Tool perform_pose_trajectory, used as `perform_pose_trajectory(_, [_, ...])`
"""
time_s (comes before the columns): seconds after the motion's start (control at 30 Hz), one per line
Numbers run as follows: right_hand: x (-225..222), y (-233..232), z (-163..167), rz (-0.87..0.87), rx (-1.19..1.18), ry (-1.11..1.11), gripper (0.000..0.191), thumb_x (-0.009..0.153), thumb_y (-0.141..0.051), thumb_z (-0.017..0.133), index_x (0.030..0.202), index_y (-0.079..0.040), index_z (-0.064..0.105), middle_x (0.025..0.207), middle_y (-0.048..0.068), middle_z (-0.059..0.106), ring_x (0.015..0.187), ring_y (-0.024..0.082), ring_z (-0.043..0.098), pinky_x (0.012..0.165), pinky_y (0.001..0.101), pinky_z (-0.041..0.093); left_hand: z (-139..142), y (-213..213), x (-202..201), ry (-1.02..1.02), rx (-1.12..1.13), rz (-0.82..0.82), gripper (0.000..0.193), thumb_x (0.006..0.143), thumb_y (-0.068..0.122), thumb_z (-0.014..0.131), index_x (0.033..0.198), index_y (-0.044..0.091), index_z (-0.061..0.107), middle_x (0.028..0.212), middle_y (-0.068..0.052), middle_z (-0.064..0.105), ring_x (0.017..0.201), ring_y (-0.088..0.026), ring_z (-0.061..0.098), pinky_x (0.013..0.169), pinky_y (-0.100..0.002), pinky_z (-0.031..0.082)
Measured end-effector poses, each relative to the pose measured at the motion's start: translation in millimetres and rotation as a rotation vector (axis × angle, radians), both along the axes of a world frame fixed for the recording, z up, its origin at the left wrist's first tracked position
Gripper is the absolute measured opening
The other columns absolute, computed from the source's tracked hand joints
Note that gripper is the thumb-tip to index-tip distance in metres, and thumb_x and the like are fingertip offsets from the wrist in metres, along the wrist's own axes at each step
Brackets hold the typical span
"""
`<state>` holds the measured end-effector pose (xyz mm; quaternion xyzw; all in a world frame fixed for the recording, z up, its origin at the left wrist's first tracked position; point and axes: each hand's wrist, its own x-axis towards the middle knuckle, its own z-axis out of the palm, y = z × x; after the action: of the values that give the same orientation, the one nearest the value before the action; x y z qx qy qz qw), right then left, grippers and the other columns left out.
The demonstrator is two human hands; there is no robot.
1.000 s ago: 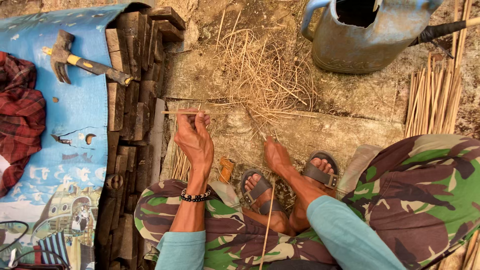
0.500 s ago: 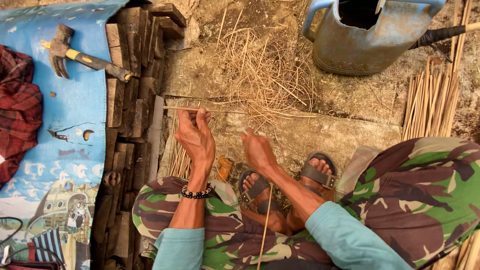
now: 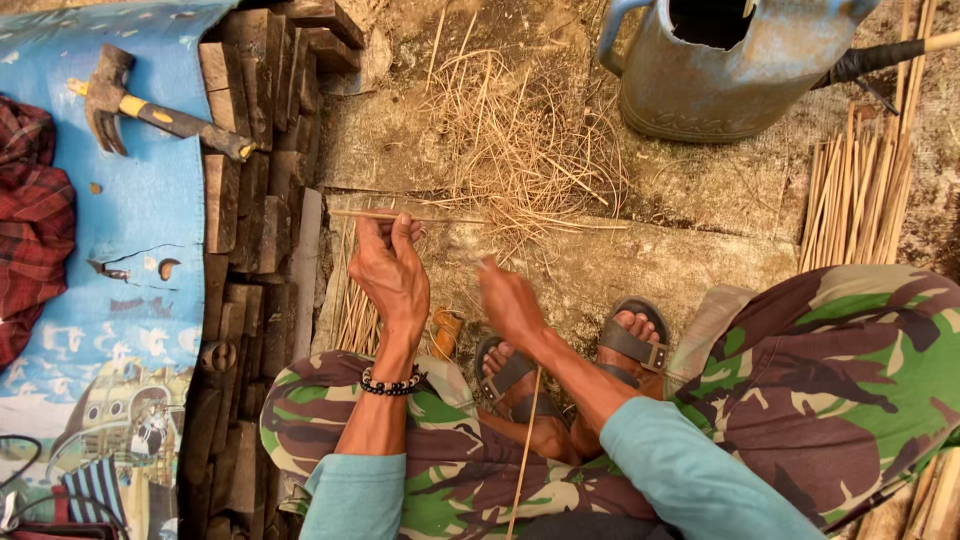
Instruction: The person sits on the ground and whittles the ends of thin bamboo sticks with a knife, pointing each stick one at a time and setting finished sticks aside. They then gather the finished sticks into a bundle and carry it through rows of potted plants in the nursery.
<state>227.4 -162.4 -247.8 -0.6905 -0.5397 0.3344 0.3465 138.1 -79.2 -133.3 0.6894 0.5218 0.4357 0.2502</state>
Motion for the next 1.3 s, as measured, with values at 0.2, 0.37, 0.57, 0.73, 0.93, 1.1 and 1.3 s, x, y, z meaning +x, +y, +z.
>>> perform_pose_trajectory(0.2, [-4, -1, -2, -0.003, 0.330, -0.143, 0.022, 0.108, -0.005, 0.038, 0.098, 0.004, 0.054, 0.061, 0.010, 0.052, 0.039, 0.014, 0.043, 0.028, 0.0300, 0.035, 0, -2, -2, 0.050, 0.016, 0.010, 0.009, 0.104, 0.007, 0.062, 0.103, -0.001, 0.060, 0.082, -0.011, 0.073, 0.074, -0.020, 0.076, 0.063, -0.033, 0.065])
perform_pose_trajectory(0.37, [14, -11, -13, -0.084, -0.253, 0.119, 0.027, 0.098, -0.009, 0.038, 0.109, 0.001, 0.060, 0.063, 0.007, 0.055, 0.038, 0.015, 0.049, 0.026, 0.0308, 0.042, -1, -1, -1, -0.003, 0.018, -0.019, 0.008, 0.105, 0.007, 0.060, 0.105, -0.001, 0.060, 0.088, -0.012, 0.075, 0.079, -0.020, 0.078, 0.068, -0.031, 0.068])
perform_pose_trajectory(0.57, [14, -9, -11, -0.149, -0.172, 0.222, 0.019, 0.108, -0.014, 0.039, 0.113, -0.007, 0.056, 0.059, 0.012, 0.060, 0.040, 0.015, 0.046, 0.032, 0.0332, 0.037, -2, 2, 3, 0.003, 0.013, -0.057, 0.008, 0.108, 0.006, 0.057, 0.106, -0.001, 0.059, 0.089, -0.014, 0.074, 0.082, -0.022, 0.079, 0.069, -0.032, 0.068])
perform_pose_trajectory(0.73, [-1, 0, -1, 0.004, 0.128, 0.027, 0.022, 0.110, -0.012, 0.038, 0.104, 0.001, 0.055, 0.059, 0.011, 0.055, 0.036, 0.017, 0.045, 0.024, 0.0352, 0.037, -2, 3, 2, 0.071, 0.059, 0.013, 0.008, 0.105, 0.007, 0.058, 0.106, -0.001, 0.060, 0.088, -0.014, 0.075, 0.078, -0.022, 0.078, 0.066, -0.032, 0.067])
perform_pose_trajectory(0.93, [-2, -4, 3, -0.003, 0.165, 0.050, 0.025, 0.112, -0.015, 0.037, 0.101, 0.001, 0.053, 0.052, 0.008, 0.050, 0.038, 0.017, 0.045, 0.032, 0.0351, 0.037, 1, 0, 1, 0.000, 0.052, -0.049, 0.010, 0.108, 0.008, 0.057, 0.104, -0.001, 0.057, 0.089, -0.014, 0.074, 0.082, -0.022, 0.079, 0.070, -0.031, 0.069])
perform_pose_trajectory(1.1, [2, -4, 3, -0.032, -0.005, 0.165, 0.025, 0.107, -0.013, 0.033, 0.116, 0.004, 0.049, 0.051, 0.006, 0.052, 0.034, 0.018, 0.050, 0.024, 0.0355, 0.040, 3, 1, 3, 0.007, -0.004, 0.004, 0.010, 0.105, 0.009, 0.057, 0.101, 0.000, 0.058, 0.087, -0.014, 0.074, 0.078, -0.021, 0.079, 0.064, -0.030, 0.069])
perform_pose_trajectory(1.3, [5, -5, -6, -0.020, 0.078, -0.096, 0.023, 0.107, -0.014, 0.039, 0.105, 0.004, 0.053, 0.051, 0.008, 0.051, 0.037, 0.015, 0.047, 0.028, 0.0311, 0.036, 2, 1, 4, 0.021, 0.091, -0.019, 0.011, 0.108, 0.010, 0.056, 0.101, 0.001, 0.058, 0.084, -0.013, 0.074, 0.076, -0.019, 0.077, 0.064, -0.030, 0.068])
